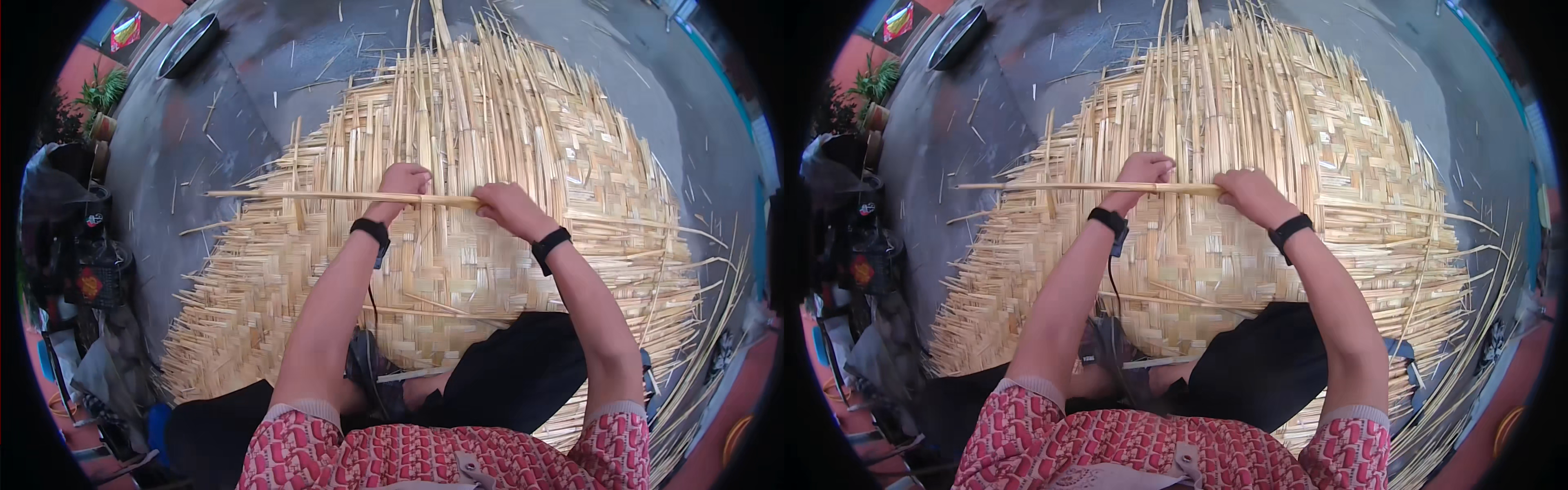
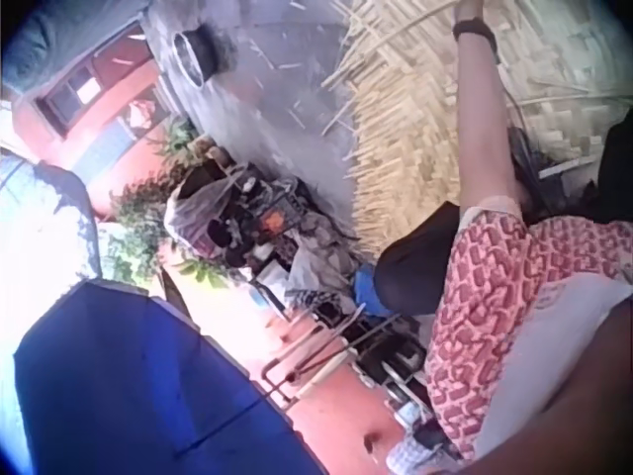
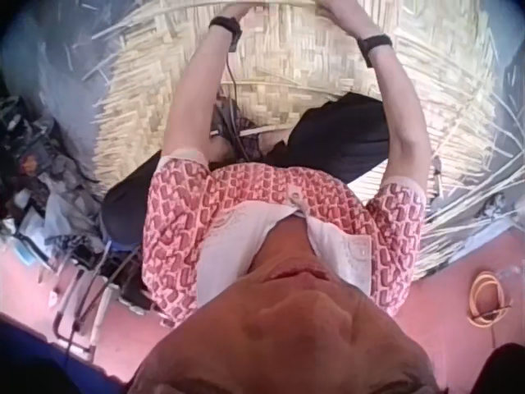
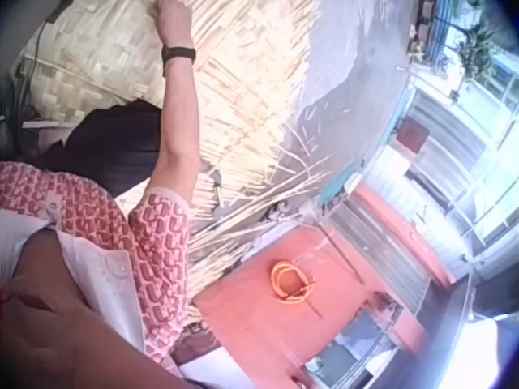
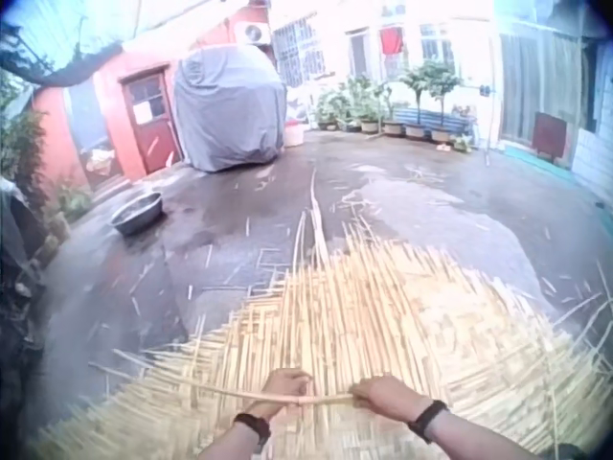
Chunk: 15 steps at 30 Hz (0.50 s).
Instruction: Weaving thin strips of bamboo into a large circular mat while sitting on the ground.
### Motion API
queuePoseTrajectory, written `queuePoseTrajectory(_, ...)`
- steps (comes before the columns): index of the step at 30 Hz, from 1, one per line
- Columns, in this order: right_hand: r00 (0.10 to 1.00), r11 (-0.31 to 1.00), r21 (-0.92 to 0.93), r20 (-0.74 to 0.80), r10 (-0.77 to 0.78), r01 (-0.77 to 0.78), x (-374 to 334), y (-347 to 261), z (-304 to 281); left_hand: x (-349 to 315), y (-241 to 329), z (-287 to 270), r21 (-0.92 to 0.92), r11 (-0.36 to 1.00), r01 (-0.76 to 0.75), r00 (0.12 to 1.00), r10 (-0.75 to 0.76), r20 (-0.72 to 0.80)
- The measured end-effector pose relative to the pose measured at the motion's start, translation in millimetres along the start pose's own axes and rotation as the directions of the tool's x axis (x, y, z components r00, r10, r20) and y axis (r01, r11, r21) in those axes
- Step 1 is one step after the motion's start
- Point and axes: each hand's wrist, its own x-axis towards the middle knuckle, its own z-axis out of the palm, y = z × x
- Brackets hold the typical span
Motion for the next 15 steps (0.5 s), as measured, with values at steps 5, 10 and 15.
queuePoseTrajectory(5,0.997,0.998,0.034,-0.045,-0.055,0.056,-8,14,-8,53,-15,16,0.463,0.880,-0.109,0.994,0.100,0.045)
queuePoseTrajectory(10,0.943,0.961,0.193,-0.233,0.239,-0.196,-12,11,-12,57,14,20,0.230,0.925,0.302,0.934,-0.336,0.123)
queuePoseTrajectory(15,0.833,0.749,0.618,-0.266,0.485,-0.239,-14,20,-4,35,34,47,-0.871,0.475,0.129,0.991,-0.033,0.128)
